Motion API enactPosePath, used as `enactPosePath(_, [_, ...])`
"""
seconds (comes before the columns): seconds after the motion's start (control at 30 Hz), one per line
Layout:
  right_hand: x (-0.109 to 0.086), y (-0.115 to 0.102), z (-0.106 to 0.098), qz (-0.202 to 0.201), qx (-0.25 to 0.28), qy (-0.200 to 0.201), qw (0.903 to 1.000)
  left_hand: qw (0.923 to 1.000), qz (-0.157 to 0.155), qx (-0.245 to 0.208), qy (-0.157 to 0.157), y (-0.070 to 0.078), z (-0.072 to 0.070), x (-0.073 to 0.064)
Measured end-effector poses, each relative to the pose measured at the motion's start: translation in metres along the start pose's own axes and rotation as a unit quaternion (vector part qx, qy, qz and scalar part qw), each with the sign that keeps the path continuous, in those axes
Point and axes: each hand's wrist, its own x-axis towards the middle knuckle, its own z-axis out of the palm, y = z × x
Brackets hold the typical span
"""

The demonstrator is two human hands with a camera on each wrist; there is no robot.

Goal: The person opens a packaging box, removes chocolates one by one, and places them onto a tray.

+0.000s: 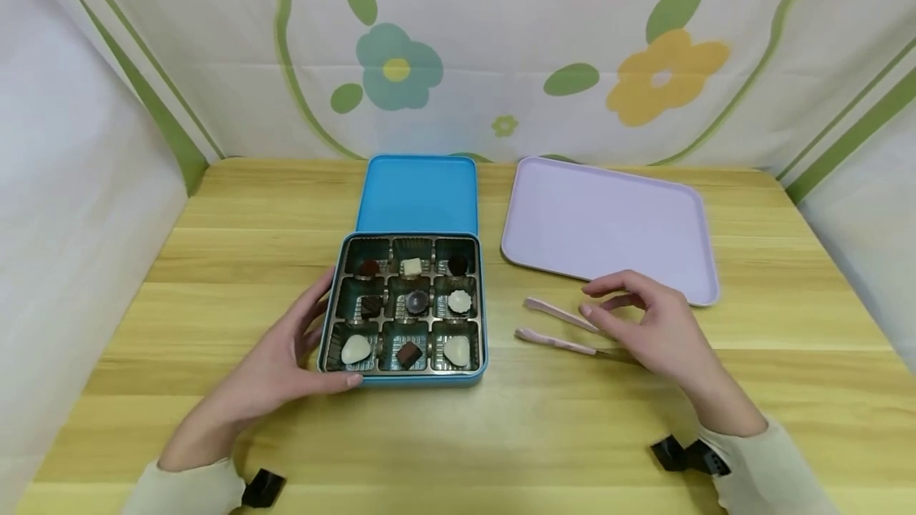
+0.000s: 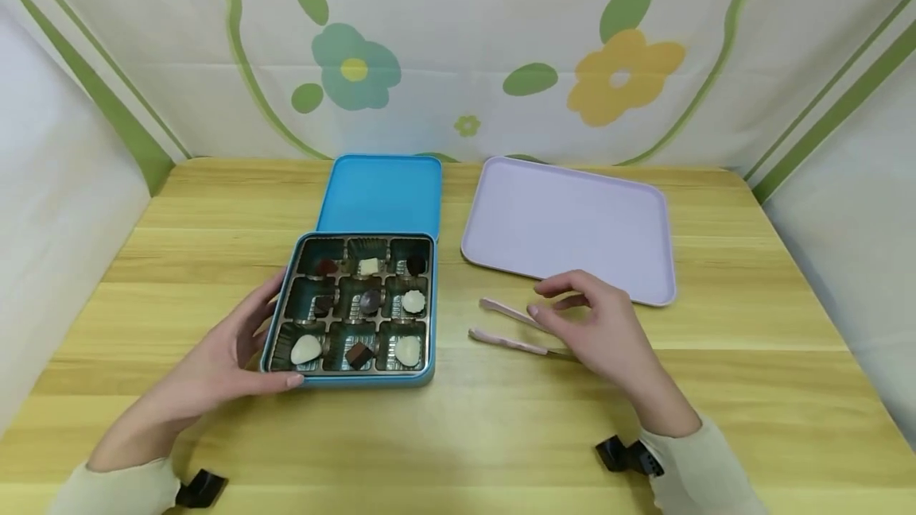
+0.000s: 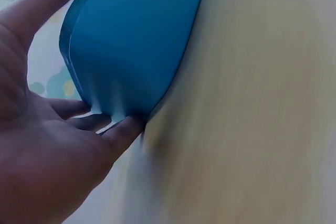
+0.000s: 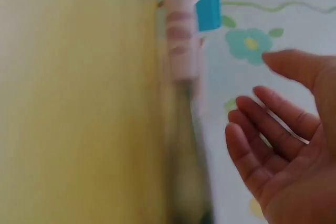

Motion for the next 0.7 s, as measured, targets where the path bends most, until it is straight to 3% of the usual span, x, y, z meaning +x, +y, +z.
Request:
enactPosePath(0.17, [-0.006,0.022,0.001,0.031,0.057,-0.026,0.9975,0.9995,0.017,-0.027,-0.004,-0.009,0.002,0.000])
enactPosePath(0.37, [-0.006,0.047,0.003,0.014,0.114,-0.076,0.9905,0.9985,0.023,-0.050,-0.001,-0.019,0.003,-0.004])
enactPosePath(0.5, [-0.007,0.056,-0.001,0.007,0.146,-0.095,0.9847,0.9989,0.026,-0.039,-0.002,-0.019,0.002,-0.002])
enactPosePath(0.7, [-0.006,0.063,-0.011,-0.034,0.152,-0.140,0.9778,0.9993,0.022,-0.031,-0.004,-0.017,0.003,-0.001])
